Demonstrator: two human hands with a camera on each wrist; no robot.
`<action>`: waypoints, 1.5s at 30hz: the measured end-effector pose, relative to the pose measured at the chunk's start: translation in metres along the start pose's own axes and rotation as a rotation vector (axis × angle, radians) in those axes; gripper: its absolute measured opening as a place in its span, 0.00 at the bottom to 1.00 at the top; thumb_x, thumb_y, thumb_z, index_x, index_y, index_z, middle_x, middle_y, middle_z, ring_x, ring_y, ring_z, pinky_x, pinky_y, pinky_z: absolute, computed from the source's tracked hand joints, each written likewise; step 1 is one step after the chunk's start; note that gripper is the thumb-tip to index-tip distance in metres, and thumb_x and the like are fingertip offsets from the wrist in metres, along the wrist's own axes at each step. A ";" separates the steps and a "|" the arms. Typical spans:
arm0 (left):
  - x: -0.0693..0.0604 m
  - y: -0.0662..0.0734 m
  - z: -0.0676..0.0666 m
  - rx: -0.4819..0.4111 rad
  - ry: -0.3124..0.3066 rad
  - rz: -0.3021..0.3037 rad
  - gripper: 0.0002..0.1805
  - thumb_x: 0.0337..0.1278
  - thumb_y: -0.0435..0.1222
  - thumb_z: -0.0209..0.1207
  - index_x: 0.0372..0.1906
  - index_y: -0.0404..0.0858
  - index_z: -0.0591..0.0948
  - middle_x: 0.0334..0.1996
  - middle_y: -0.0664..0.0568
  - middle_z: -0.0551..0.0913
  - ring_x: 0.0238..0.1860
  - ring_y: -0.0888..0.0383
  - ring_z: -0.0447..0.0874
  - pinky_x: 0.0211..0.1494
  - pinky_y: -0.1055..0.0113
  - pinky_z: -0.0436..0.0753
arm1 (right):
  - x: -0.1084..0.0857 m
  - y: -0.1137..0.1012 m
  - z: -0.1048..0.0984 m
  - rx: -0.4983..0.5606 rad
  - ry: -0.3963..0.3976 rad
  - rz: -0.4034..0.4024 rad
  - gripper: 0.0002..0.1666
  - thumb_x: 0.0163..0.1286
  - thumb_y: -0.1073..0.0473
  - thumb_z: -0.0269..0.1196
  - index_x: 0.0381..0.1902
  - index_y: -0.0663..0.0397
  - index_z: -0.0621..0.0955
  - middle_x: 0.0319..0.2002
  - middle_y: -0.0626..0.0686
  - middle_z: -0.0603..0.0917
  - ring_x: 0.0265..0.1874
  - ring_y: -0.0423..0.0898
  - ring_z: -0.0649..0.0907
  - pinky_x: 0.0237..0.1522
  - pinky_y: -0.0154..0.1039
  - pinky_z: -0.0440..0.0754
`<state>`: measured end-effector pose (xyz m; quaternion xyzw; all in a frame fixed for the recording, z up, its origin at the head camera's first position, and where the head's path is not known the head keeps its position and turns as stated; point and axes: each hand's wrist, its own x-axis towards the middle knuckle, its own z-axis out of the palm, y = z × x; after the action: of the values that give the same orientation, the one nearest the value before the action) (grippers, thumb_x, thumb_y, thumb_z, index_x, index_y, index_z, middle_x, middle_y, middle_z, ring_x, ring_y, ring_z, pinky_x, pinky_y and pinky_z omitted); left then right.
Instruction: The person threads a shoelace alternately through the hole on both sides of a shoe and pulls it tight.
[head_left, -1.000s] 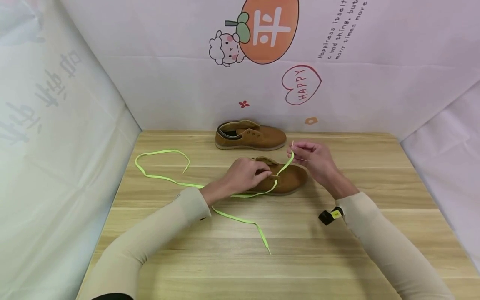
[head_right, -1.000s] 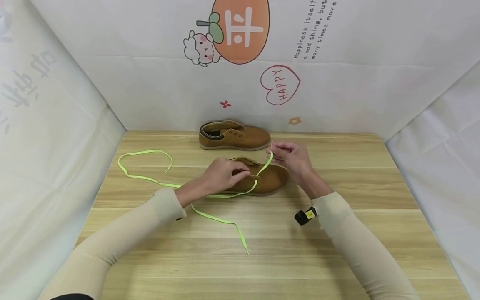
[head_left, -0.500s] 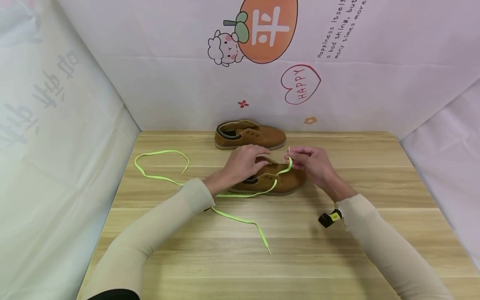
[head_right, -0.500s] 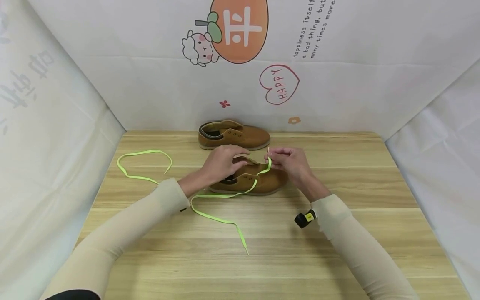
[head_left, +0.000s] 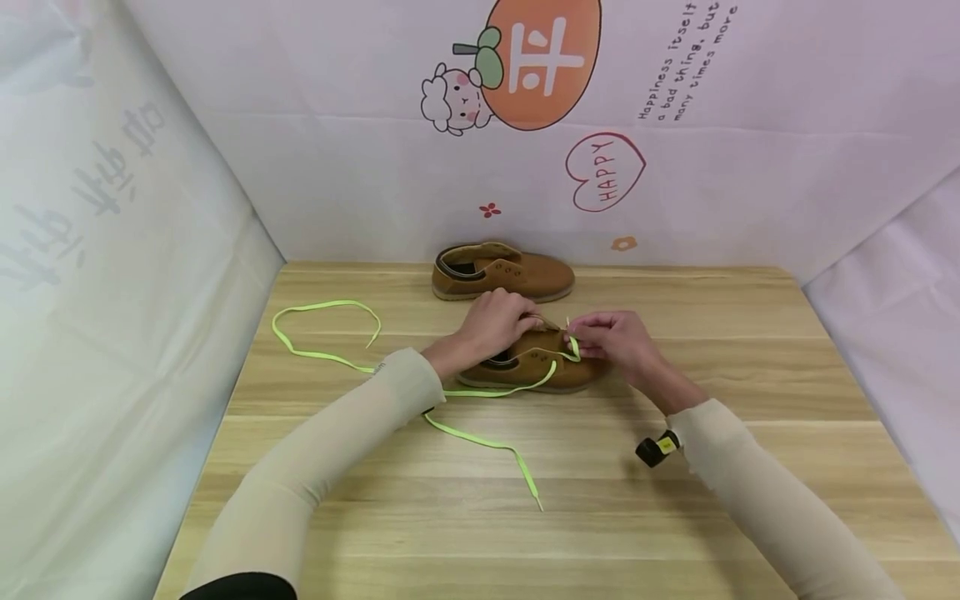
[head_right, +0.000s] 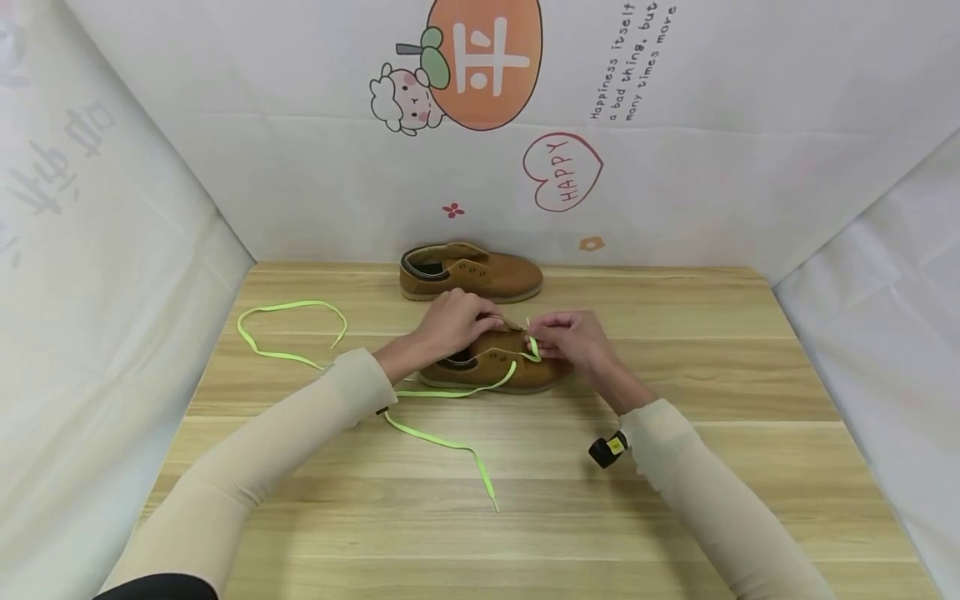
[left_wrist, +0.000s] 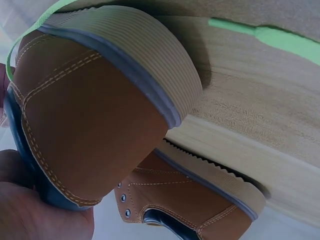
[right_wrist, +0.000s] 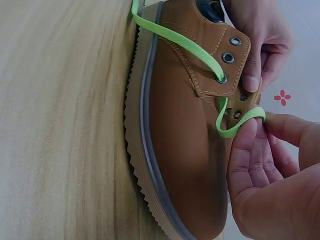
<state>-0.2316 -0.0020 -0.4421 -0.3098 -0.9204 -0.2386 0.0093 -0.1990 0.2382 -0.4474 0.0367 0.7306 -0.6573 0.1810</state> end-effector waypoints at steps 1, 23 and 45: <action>0.000 0.000 0.000 0.002 0.004 -0.002 0.11 0.75 0.45 0.63 0.47 0.48 0.93 0.41 0.58 0.93 0.35 0.62 0.90 0.41 0.66 0.85 | 0.000 0.001 0.001 -0.006 -0.001 0.002 0.18 0.76 0.63 0.68 0.53 0.77 0.83 0.36 0.48 0.93 0.35 0.39 0.90 0.40 0.34 0.89; 0.004 0.003 -0.001 -0.032 -0.013 -0.065 0.11 0.77 0.43 0.62 0.44 0.45 0.93 0.27 0.58 0.87 0.22 0.62 0.75 0.31 0.68 0.72 | 0.009 -0.002 0.020 -0.240 0.059 0.081 0.18 0.75 0.62 0.69 0.52 0.75 0.86 0.31 0.47 0.92 0.25 0.35 0.87 0.33 0.31 0.88; 0.002 0.003 0.000 0.004 -0.008 -0.041 0.11 0.77 0.42 0.61 0.41 0.45 0.92 0.24 0.58 0.84 0.21 0.62 0.73 0.31 0.69 0.73 | 0.014 0.001 0.035 -0.138 0.197 0.096 0.12 0.75 0.64 0.68 0.46 0.71 0.86 0.29 0.48 0.91 0.24 0.37 0.88 0.36 0.34 0.89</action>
<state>-0.2313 0.0015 -0.4409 -0.2917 -0.9271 -0.2355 0.0016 -0.2041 0.2021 -0.4548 0.1233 0.7858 -0.5893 0.1417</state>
